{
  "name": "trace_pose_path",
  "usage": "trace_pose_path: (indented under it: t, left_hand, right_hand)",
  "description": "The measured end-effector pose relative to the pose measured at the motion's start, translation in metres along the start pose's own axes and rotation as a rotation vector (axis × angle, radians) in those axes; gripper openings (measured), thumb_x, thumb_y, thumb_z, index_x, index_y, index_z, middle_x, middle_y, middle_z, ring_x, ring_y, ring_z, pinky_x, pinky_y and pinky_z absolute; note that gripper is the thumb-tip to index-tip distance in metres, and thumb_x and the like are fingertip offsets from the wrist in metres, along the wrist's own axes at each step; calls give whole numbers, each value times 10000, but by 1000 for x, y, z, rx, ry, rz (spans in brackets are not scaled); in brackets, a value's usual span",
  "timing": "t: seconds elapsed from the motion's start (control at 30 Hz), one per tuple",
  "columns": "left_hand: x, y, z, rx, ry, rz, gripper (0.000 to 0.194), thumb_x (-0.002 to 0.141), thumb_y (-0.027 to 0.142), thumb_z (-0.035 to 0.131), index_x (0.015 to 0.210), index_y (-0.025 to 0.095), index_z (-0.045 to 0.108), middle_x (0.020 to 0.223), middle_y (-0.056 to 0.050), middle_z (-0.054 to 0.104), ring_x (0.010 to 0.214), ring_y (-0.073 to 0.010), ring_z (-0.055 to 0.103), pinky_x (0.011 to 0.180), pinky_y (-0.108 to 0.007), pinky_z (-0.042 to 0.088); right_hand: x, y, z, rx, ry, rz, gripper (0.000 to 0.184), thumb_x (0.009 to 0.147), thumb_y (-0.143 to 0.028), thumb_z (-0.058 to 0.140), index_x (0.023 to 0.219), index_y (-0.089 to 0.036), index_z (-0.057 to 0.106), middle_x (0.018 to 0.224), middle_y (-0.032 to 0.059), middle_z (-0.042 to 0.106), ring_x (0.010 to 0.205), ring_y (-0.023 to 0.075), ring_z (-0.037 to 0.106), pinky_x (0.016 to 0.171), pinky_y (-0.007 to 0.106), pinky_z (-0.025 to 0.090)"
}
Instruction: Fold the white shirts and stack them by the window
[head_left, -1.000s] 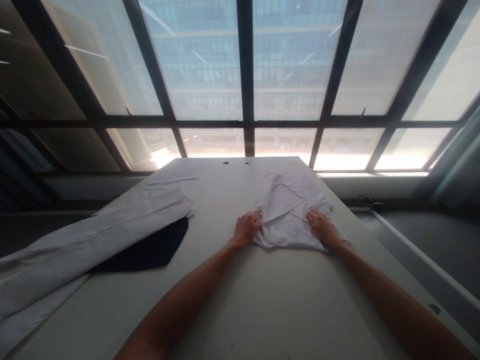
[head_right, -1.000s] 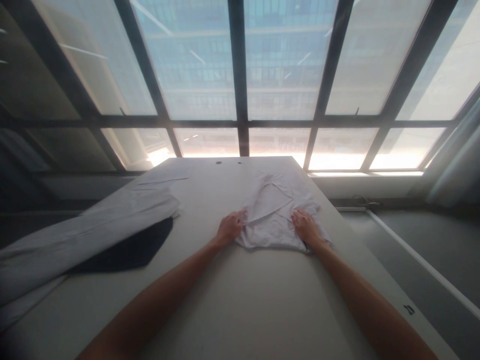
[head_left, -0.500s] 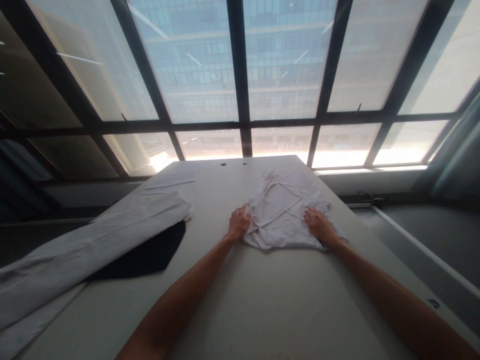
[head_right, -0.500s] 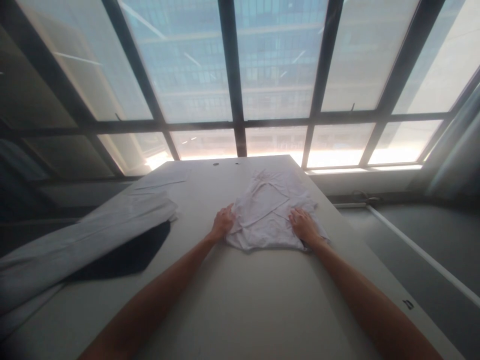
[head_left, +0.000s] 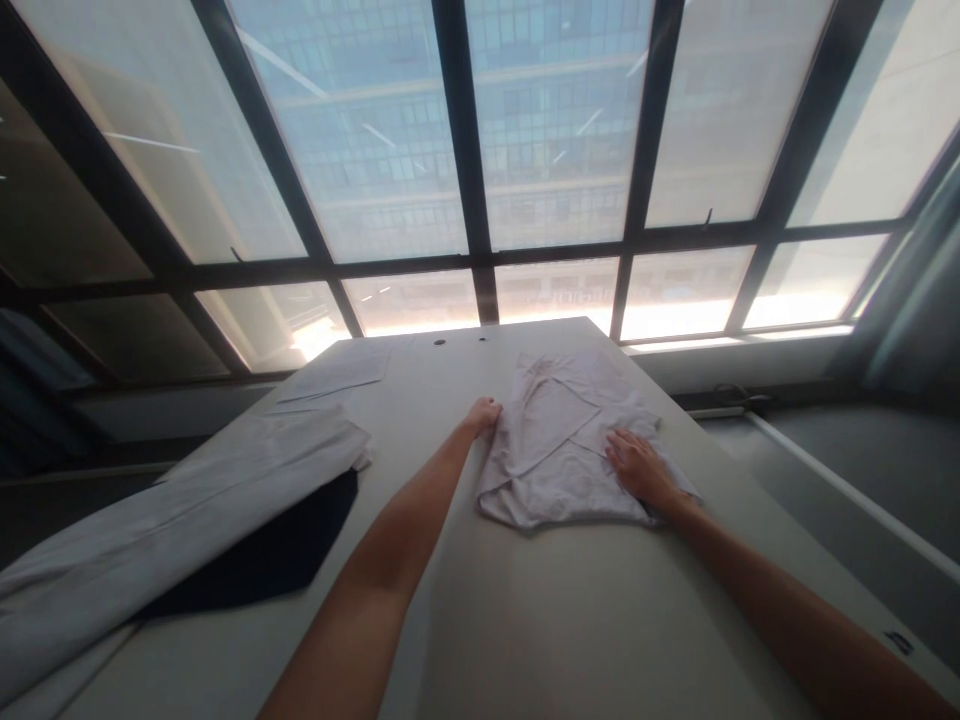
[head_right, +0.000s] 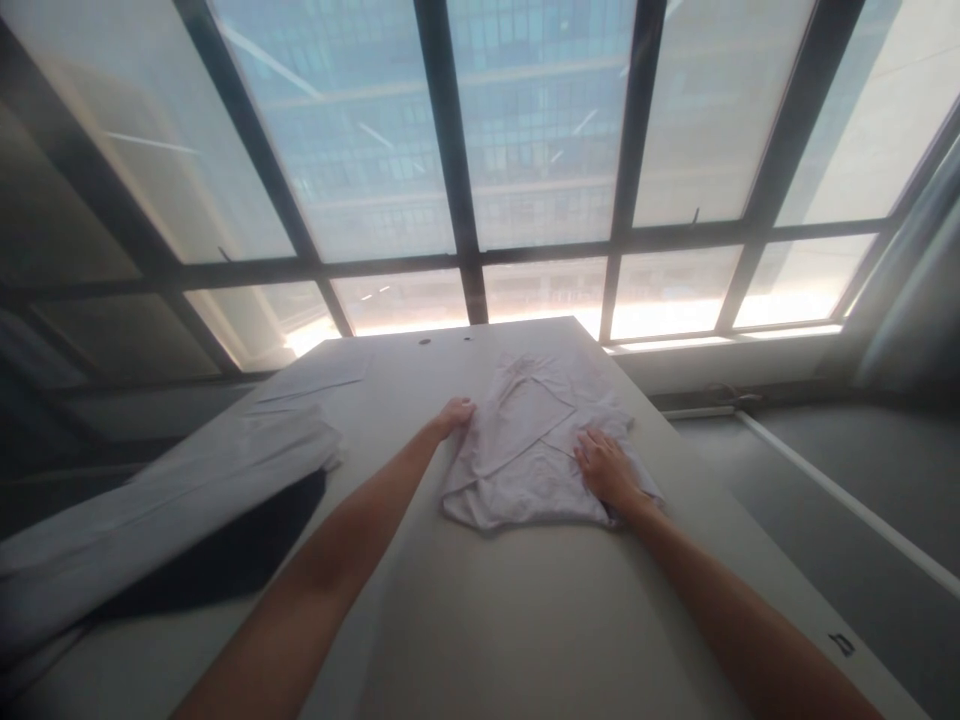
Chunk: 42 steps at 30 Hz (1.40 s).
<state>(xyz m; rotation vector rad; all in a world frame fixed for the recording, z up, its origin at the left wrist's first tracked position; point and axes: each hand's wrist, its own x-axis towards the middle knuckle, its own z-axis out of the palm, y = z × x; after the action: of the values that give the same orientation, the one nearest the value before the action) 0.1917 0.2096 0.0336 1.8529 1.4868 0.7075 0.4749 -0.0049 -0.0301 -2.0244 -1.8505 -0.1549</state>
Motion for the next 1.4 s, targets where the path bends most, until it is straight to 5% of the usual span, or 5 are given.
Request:
trace_pose_path:
  t: [0.37,0.57,0.83,1.13,1.4]
  left_hand:
    - [-2,-32,-30,260,107,-131,204,869,314,646,806,131,709,850,-124,720,893,-268,688,746,-306,487]
    - [-22,-26,-22,444,251,26,382,919,238,531,1288,176,606,1376,-193,569,1321,-343,495,1068,-467,377]
    - [-40,-27,11,595,-70,415,398,1019,381,457,1380,250,562,1492,-99,518,1400,-263,441,1175,-446,287]
    - [-76,-67,-28,604,143,357,452,1011,263,433,1443,154,508,1512,-165,486,1437,-259,403,1193,-435,291]
    - [-124,-50,1,680,-250,610,563,1048,472,373,1552,220,387,1637,-120,291,1527,-290,214,1215,-544,189]
  right_hand:
    - [-1,-4,-5,14,-16,-14,451,1009,-321,408,1359,-112,601,1434,190,562,1366,297,479,1140,418,345]
    - [-1,-4,-3,21,-26,-27,464,1012,-331,397,1377,-123,595,1456,187,546,1382,297,464,1149,433,340]
    - [-2,0,3,-47,-47,-41,497,1026,-347,363,1440,-130,534,1528,183,470,1433,309,400,1172,487,304]
    - [-1,-3,1,-44,-49,-25,502,1028,-346,366,1427,-107,552,1521,177,482,1429,308,410,1174,463,308]
    - [1,-1,2,-29,-58,-24,506,1024,-340,363,1431,-100,546,1527,193,468,1442,313,389,1182,475,294]
